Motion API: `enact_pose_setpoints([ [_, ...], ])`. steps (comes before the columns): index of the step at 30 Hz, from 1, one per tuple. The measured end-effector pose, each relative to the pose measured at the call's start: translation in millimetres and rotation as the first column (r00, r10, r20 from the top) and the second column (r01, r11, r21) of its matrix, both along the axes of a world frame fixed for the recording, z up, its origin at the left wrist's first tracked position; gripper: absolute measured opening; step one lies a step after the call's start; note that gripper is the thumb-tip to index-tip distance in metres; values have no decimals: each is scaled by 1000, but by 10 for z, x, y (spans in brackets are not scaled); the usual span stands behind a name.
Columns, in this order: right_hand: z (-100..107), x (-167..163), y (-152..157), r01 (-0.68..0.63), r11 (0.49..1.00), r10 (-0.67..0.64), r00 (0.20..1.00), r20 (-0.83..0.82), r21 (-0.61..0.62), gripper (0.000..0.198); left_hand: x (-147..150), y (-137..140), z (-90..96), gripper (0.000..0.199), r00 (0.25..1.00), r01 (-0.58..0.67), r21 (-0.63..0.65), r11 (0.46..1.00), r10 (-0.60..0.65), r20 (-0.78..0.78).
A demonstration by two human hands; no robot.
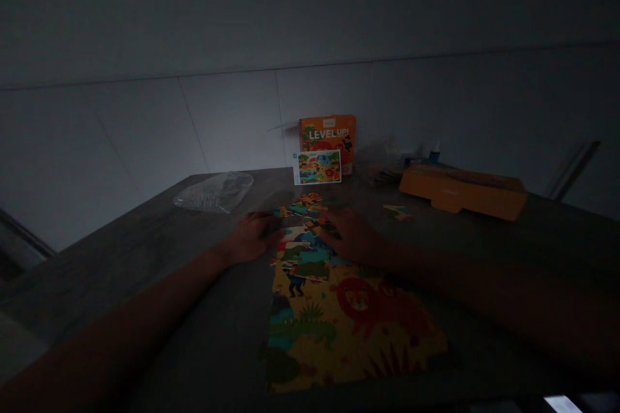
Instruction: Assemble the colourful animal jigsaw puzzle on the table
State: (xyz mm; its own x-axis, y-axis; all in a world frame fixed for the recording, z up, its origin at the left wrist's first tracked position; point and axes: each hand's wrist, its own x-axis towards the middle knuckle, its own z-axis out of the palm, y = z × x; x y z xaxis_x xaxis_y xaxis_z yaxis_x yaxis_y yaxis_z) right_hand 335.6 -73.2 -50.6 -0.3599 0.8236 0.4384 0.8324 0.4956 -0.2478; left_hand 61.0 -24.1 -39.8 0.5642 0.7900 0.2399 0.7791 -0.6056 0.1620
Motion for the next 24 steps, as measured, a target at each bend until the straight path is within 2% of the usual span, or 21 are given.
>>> enact_pose_setpoints([
  [4, 6, 16, 8, -69, 997, 69, 997, -29, 17, 27, 60, -117, 44, 46, 997, 73, 10, 997, -73, 18],
  [8, 24, 17, -5, -126, 991, 128, 990, -55, 36, 25, 133, -254, 106, 37, 953, 302, 13, 953, -302, 27],
  [11, 22, 18, -12, -148, 988, 151, 986, -65, 47, 24, 157, -321, 152, 34, 916, 400, 4, 916, -400, 20],
  [14, 15, 22, -10, -174, 983, 178, 981, -74, 57, 22, 147, -340, 176, 32, 895, 446, -20, 895, -446, 21],
  [17, 16, 23, -3, -190, 980, 194, 978, -73, 59, 21, 124, -325, 161, 32, 899, 438, -26, 899, -437, 35],
  [24, 30, 9, -8, -139, 989, 141, 989, -47, 45, 20, 128, -309, 158, 30, 894, 448, -14, 894, -447, 36],
])
